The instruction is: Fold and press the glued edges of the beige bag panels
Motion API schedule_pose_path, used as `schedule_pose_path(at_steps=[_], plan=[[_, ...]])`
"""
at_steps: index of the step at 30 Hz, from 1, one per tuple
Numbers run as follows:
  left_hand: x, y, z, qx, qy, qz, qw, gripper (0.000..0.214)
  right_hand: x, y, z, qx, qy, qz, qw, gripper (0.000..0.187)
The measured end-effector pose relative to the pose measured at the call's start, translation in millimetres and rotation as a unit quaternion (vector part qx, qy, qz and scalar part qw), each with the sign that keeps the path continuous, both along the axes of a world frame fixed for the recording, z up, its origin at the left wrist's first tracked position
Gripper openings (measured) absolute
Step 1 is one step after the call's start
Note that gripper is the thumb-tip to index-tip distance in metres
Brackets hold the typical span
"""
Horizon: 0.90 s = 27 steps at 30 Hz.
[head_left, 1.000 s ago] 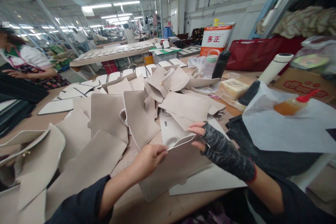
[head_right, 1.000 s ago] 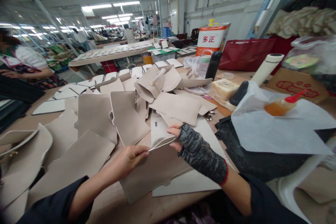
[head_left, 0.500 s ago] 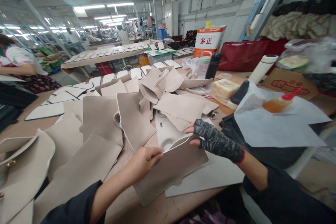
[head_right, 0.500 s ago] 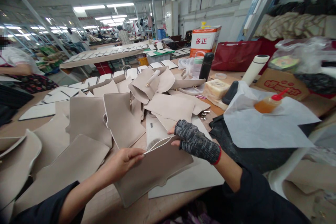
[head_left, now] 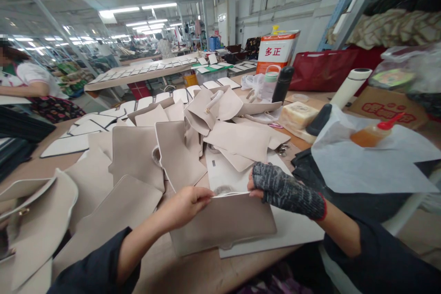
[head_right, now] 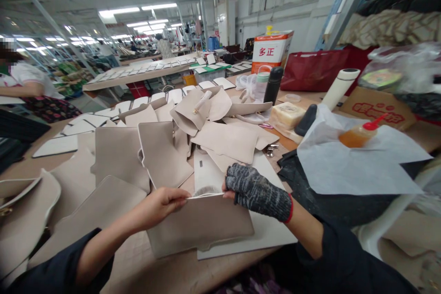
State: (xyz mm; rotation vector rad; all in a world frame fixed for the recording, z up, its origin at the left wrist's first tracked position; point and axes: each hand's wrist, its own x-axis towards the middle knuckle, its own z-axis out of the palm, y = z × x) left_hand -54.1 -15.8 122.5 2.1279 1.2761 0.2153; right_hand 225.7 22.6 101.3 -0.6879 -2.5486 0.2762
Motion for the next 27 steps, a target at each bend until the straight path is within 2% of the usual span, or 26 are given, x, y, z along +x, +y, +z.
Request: schedule_pose_path(at_steps=[3, 8, 12, 15, 18, 21, 23, 27], plan=[[11.0, 0.4, 0.4, 0.022, 0.016, -0.006, 1.0, 0.027, -3.1, -7.6, -2.3, -0.001, 0.014, -0.013, 1.0, 0.023], [34.5, 1.0, -3.6, 0.042, -0.01, -0.015, 0.999, 0.028, -2.8, -10.0, -8.3, 0.015, 0.03, -0.03, 0.999, 0.024], [42.3, 2.6, -4.1, 0.049, -0.012, -0.003, 0.999, 0.027, -1.1, -9.6, -11.2, 0.028, 0.024, -0.043, 0.998, 0.026], [46.6, 2.2, -5.3, 0.065, -0.02, 0.011, 0.998, 0.025, -7.8, -13.3, -9.6, 0.091, 0.023, -0.061, 0.994, 0.027], [51.2, 1.2, -7.7, 0.073, -0.019, 0.018, 0.997, 0.024, -22.3, -19.1, -9.9, 0.159, -0.04, -0.088, 0.983, 0.026], [49.6, 0.8, -8.2, 0.073, -0.009, 0.027, 0.997, 0.024, -33.7, -22.9, -16.0, 0.203, -0.117, -0.134, 0.963, 0.018], [43.7, 0.3, -6.7, 0.065, 0.01, 0.031, 0.997, 0.025, -35.2, -23.7, -20.5, 0.216, -0.118, -0.144, 0.959, 0.017], [32.9, -3.1, -2.1, 0.045, 0.048, 0.044, 0.997, 0.025, -33.0, -25.4, -21.5, 0.195, -0.087, -0.142, 0.967, 0.021]])
